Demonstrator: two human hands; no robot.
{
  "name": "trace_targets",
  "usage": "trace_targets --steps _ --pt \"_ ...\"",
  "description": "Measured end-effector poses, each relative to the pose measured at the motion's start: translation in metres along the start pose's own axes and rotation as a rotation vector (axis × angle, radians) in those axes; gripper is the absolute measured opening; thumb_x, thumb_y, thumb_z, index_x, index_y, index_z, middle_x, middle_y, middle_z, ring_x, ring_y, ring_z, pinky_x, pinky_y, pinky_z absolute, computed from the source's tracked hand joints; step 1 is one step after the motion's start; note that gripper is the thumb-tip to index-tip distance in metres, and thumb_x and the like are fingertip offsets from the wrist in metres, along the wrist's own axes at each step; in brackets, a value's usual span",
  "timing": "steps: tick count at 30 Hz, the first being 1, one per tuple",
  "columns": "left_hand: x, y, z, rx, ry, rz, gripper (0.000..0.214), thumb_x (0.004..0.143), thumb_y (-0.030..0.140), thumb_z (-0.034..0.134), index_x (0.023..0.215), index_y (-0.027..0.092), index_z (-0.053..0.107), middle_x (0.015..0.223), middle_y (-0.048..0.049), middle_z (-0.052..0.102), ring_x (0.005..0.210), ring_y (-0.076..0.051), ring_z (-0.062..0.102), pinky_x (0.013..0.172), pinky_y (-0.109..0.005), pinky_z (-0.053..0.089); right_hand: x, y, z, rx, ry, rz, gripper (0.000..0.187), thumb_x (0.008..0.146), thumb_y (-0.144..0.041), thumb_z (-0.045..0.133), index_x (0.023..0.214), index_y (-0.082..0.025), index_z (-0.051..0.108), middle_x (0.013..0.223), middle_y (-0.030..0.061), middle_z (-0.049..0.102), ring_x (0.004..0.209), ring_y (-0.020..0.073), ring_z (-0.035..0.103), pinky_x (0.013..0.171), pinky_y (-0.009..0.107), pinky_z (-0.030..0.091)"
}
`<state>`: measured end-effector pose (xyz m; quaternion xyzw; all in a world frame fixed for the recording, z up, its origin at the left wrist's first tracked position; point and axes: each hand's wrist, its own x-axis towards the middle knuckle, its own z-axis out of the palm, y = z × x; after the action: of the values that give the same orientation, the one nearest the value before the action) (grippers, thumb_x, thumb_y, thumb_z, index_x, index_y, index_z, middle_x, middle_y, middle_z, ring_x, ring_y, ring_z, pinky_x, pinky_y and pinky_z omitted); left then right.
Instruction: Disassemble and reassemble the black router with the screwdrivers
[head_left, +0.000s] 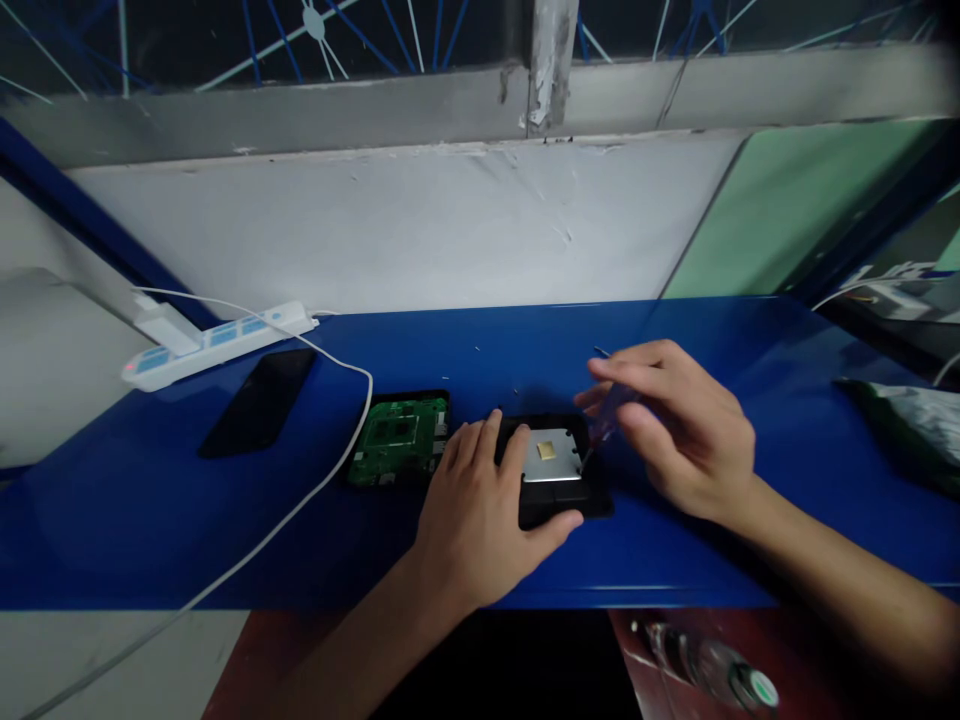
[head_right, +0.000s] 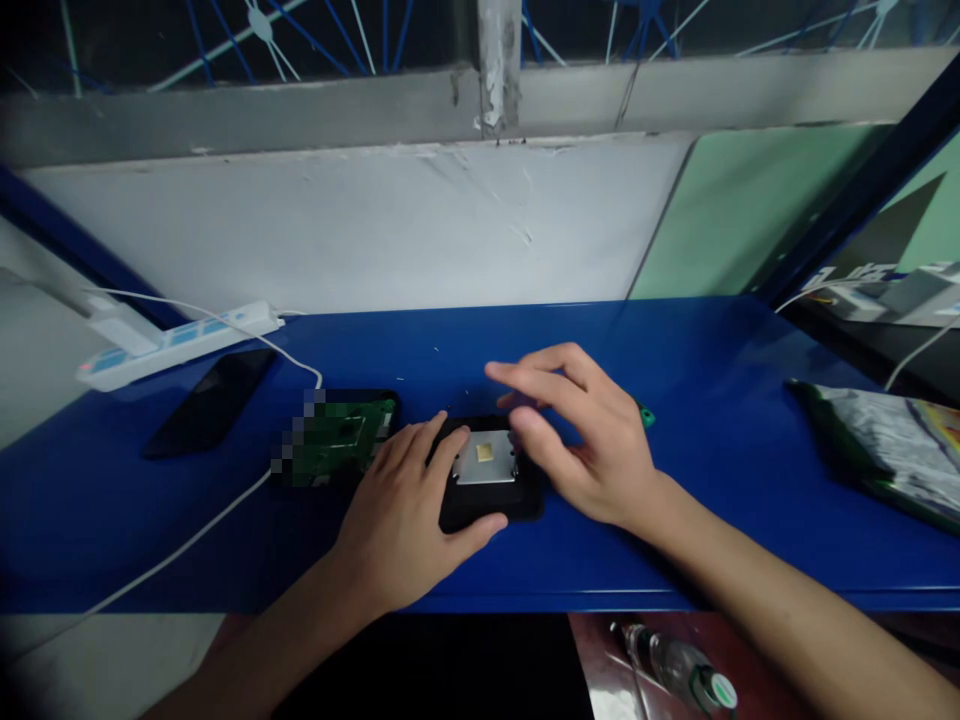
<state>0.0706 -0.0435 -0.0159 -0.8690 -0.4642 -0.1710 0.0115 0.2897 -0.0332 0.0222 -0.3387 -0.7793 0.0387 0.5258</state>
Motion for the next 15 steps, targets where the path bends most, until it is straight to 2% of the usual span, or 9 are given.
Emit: trace_targets --steps 3,5,8,12,15 --pt "-0.0003 0.0001 0.0001 -0.002 0.007 0.002 0.08 0.08 0.068 0.066 0.135 0.011 0.053 0.144 -0.026 0.051 0.129 -0.044 0.053 0.105 -0.062 0.044 -0.0002 -0.0043 -0.0006 0.027 -0.02 0.029 0.052 0.096 -0.009 0.048 0.145 -0.027 0.052 0.12 0.0103 0.065 0.089 0.0185 0.072 0.078 0.038 0.06" --pt "0.0001 0.0004 0.0 -0.005 0.01 0.003 0.08 0.08 0.068 0.066 0.134 0.011 0.053 0.143 -0.0262 0.052 0.128 -0.044 0.053 0.105 -0.062 0.044 -0.0004 -0.0046 0.0003 0.022 -0.012 0.031 0.058 0.093 -0.008 0.055 0.147 -0.027 0.049 0.115 0.0086 0.068 0.088 0.0181 0.072 0.078 0.038 0.059" --pt "0.0007 0.0006 -0.0001 -0.007 0.015 0.006 0.079 0.079 0.067 0.067 0.133 0.012 0.054 0.142 -0.0258 0.054 0.127 -0.044 0.054 0.104 -0.062 0.045 -0.0004 -0.001 0.002 0.016 0.024 0.017 0.062 0.084 -0.008 0.07 0.141 -0.029 0.055 0.097 0.004 0.068 0.081 0.0174 0.067 0.072 0.036 0.058" --pt "0.0004 0.0002 0.0006 -0.009 0.013 0.005 0.079 0.078 0.068 0.067 0.133 0.013 0.054 0.142 -0.0251 0.054 0.127 -0.044 0.054 0.103 -0.062 0.045 0.0002 0.0033 0.0013 -0.017 0.046 -0.052 0.053 0.078 -0.013 0.08 0.127 -0.028 0.065 0.088 0.0023 0.063 0.075 0.0165 0.062 0.065 0.034 0.055" --pt "0.0003 0.0002 0.0006 -0.01 0.016 0.003 0.078 0.079 0.067 0.067 0.133 0.013 0.054 0.142 -0.025 0.053 0.128 -0.043 0.053 0.105 -0.062 0.044 0.0001 0.0017 -0.0008 -0.037 0.028 -0.05 0.043 0.086 -0.016 0.07 0.128 -0.025 0.065 0.094 0.0055 0.064 0.08 0.0185 0.064 0.073 0.039 0.056"
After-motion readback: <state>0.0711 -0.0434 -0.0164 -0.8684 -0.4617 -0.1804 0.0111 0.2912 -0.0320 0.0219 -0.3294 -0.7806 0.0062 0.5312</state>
